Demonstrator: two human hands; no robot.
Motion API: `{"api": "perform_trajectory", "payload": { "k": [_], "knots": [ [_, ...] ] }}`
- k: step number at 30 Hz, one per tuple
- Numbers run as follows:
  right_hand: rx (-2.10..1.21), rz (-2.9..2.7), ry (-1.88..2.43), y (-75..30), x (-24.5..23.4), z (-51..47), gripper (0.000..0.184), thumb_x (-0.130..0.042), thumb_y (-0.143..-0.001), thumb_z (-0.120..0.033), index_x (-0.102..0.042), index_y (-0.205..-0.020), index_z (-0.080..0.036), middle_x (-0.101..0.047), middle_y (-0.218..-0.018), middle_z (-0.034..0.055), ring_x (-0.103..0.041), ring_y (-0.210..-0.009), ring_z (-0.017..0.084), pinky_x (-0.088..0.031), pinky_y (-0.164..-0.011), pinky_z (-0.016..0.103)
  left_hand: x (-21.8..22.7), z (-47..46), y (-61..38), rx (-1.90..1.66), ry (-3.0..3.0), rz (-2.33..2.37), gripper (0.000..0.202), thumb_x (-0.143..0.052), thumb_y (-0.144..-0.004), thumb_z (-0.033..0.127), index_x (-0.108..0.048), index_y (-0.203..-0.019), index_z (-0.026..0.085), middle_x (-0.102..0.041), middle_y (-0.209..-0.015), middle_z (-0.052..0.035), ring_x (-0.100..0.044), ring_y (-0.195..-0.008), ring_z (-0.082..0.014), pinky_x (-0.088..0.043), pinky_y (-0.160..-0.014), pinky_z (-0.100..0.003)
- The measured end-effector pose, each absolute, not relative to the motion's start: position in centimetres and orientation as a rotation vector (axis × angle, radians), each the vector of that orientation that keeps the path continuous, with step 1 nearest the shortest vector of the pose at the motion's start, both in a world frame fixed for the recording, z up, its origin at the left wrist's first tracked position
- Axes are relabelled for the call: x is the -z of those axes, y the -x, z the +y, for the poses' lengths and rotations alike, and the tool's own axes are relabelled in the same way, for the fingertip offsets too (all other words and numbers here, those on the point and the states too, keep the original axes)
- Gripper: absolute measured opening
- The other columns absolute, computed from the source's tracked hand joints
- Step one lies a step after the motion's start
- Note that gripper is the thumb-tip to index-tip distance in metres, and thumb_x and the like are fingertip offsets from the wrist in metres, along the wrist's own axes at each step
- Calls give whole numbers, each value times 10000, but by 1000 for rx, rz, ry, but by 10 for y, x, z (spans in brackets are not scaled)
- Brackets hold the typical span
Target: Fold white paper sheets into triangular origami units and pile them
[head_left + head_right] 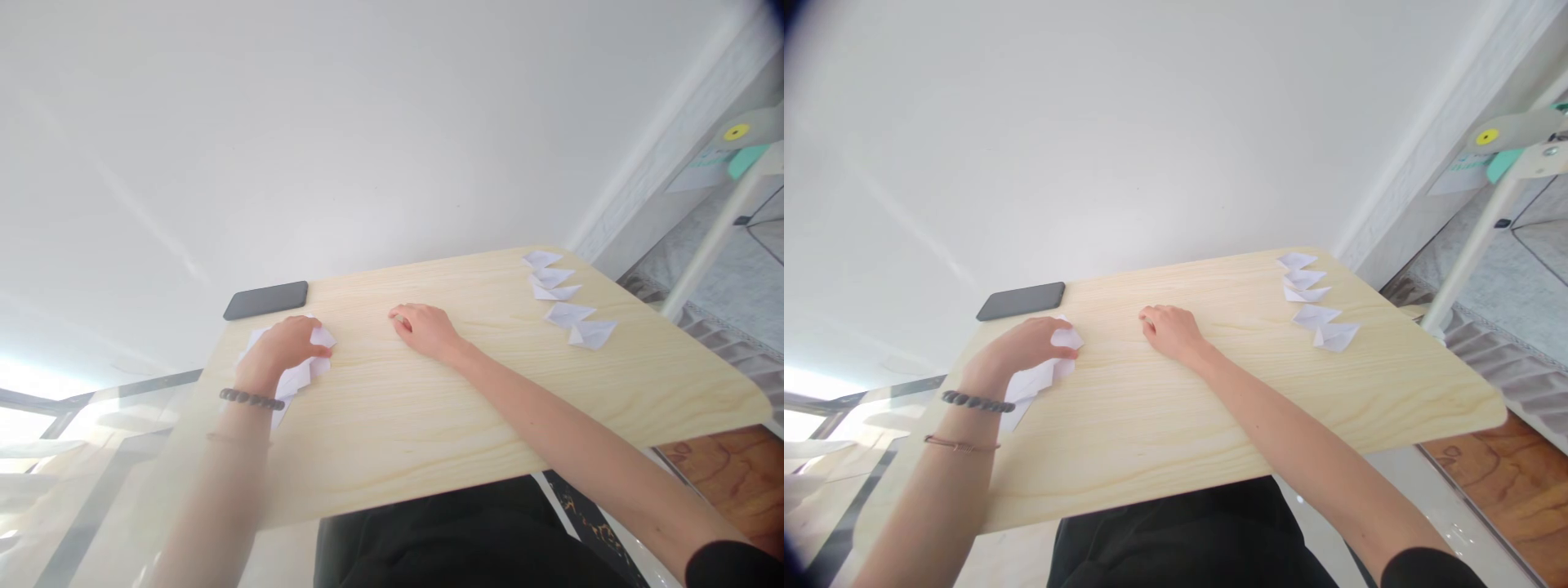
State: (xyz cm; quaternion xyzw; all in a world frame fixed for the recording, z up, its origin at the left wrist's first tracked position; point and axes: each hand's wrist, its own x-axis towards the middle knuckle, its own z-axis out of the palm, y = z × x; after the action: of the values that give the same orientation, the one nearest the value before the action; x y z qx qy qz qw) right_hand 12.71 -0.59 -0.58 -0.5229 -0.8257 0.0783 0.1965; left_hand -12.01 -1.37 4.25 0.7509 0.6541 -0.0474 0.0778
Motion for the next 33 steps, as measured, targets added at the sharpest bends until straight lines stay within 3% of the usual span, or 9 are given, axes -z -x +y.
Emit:
{"api": "perform_trajectory", "payload": {
  "k": [5,7,10,12,15,19,26,30,33],
  "knots": [
    [-271,-2320,1433,-129,4,-5,263,-395,-829,-281,-586,-1005,-244,-640,-891,7,-554,-769,132,-360,-664,239,-50,-19,108,164,-2296,2104,293,-458,-715,269,-603,-964,215,-631,-943,-91,-570,-852,-256,-430,-646,-330],
    [-285,-2320,1418,-130,5,-5,263,-398,-826,-279,-589,-1004,-244,-638,-873,7,-550,-756,130,-359,-661,238,-49,-18,108,70,-2308,2088,303,-478,-718,329,-591,-985,240,-636,-943,-71,-565,-864,-247,-430,-636,-312],
    [-306,-2309,1390,-132,6,-4,267,-402,-820,-265,-593,-1005,-242,-635,-840,7,-542,-744,128,-355,-665,236,-47,-19,107,103,-2268,2086,430,-540,-623,565,-606,-908,249,-628,-925,-70,-566,-815,-260,-432,-630,-330],
    [-328,-2302,1384,-133,7,-4,265,-410,-812,-257,-599,-997,-240,-633,-814,5,-535,-720,124,-352,-653,232,-48,-22,103,128,-2316,2015,453,-543,-602,598,-605,-877,243,-615,-931,-64,-557,-840,-261,-431,-664,-341],
    [-356,-2283,1376,-133,8,-4,262,-415,-808,-262,-604,-988,-238,-625,-786,2,-526,-698,118,-350,-645,226,-51,-27,92,185,-2335,2002,311,-487,-706,463,-601,-873,227,-612,-892,-68,-562,-815,-251,-427,-672,-351],
    [-363,-2282,1378,-131,7,-5,263,-413,-809,-263,-607,-985,-237,-612,-756,0,-521,-696,116,-347,-643,222,-50,-29,83,334,-2400,2052,209,-446,-703,220,-593,-845,176,-612,-871,-111,-577,-784,-275,-426,-632,-362],
    [-359,-2282,1358,-131,8,-4,265,-412,-802,-249,-607,-982,-243,-607,-742,-4,-510,-681,113,-342,-636,221,-49,-27,85,351,-2412,2102,453,-389,-726,172,-447,-1175,162,-599,-952,-149,-568,-863,-300,-422,-671,-385],
    [-369,-2275,1343,-132,9,-3,264,-413,-797,-241,-603,-980,-246,-614,-747,-10,-509,-673,111,-341,-629,221,-52,-24,92,351,-2335,2045,499,-403,-725,244,-413,-1220,176,-576,-1017,-136,-537,-933,-292,-412,-734,-382],
    [-367,-2269,1346,-133,9,-3,259,-416,-793,-240,-605,-971,-244,-610,-724,-13,-509,-670,112,-340,-624,223,-55,-23,97,384,-2292,1990,490,-399,-718,210,-426,-1207,213,-571,-1024,-104,-525,-950,-261,-410,-753,-351]
  ]
}}
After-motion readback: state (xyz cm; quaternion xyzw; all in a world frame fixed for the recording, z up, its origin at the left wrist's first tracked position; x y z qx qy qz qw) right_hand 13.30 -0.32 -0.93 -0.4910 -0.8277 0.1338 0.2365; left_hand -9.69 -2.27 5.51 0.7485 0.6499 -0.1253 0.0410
